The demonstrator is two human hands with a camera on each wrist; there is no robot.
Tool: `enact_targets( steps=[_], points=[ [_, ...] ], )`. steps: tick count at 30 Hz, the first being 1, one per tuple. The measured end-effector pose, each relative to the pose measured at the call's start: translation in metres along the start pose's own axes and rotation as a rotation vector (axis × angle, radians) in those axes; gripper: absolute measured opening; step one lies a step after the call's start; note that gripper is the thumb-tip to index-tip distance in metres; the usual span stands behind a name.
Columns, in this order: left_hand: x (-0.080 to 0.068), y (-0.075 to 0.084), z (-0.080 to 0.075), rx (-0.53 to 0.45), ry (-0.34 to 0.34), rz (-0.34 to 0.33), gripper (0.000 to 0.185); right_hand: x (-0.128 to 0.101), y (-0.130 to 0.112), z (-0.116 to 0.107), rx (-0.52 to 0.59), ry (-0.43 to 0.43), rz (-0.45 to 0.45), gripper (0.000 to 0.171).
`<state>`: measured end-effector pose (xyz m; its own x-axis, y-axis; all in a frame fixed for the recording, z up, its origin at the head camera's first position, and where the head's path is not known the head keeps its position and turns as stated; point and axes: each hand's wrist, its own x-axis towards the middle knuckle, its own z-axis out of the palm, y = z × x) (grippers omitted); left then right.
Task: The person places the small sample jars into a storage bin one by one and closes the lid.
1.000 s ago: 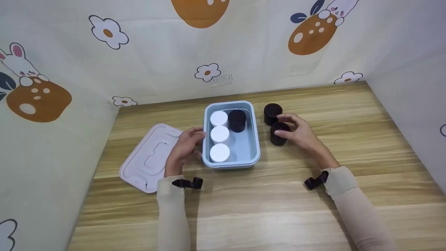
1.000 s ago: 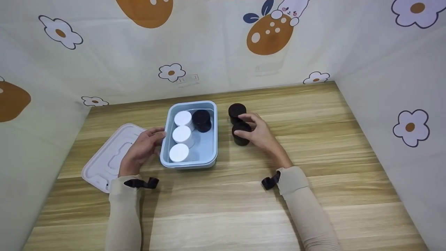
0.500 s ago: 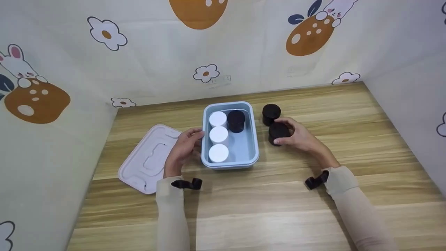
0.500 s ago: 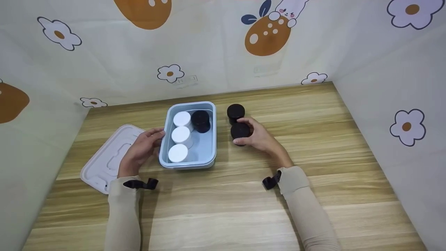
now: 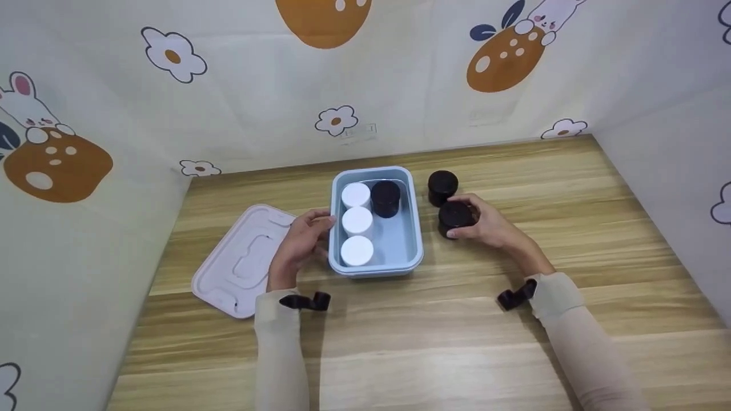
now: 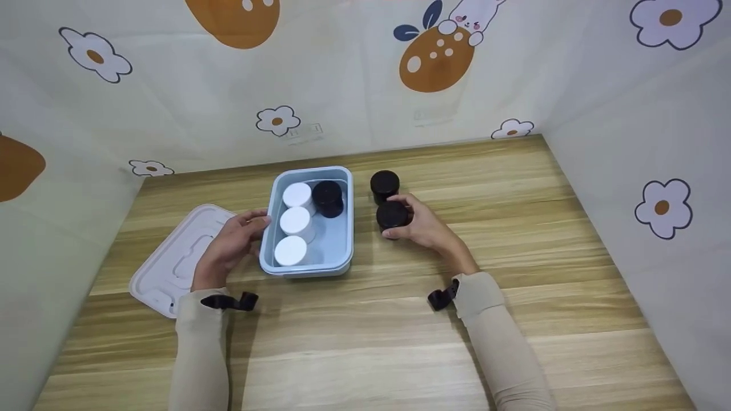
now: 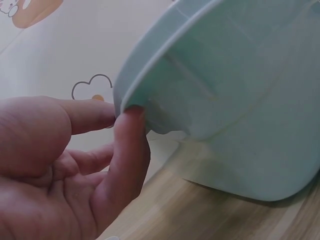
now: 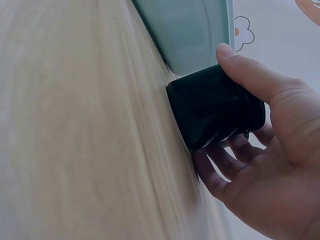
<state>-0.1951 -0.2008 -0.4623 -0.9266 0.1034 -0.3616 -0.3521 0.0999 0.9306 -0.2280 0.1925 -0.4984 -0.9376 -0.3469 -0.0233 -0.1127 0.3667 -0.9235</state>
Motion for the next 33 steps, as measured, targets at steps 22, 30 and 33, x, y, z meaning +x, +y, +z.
enact_targets(
  steps=[22,30,33],
  points=[
    [0.000,0.003,0.001,0.022,-0.005,0.019,0.045,-0.003,-0.010,0.003,0.058,0.076,-0.044,0.066],
    [0.001,0.000,-0.001,0.009,-0.009,0.010,0.044,-0.006,-0.030,0.008,0.115,0.088,-0.029,0.070],
    [0.001,-0.001,-0.001,0.003,-0.008,0.015,0.043,-0.008,-0.038,0.010,0.124,0.085,-0.054,0.070]
  ],
)
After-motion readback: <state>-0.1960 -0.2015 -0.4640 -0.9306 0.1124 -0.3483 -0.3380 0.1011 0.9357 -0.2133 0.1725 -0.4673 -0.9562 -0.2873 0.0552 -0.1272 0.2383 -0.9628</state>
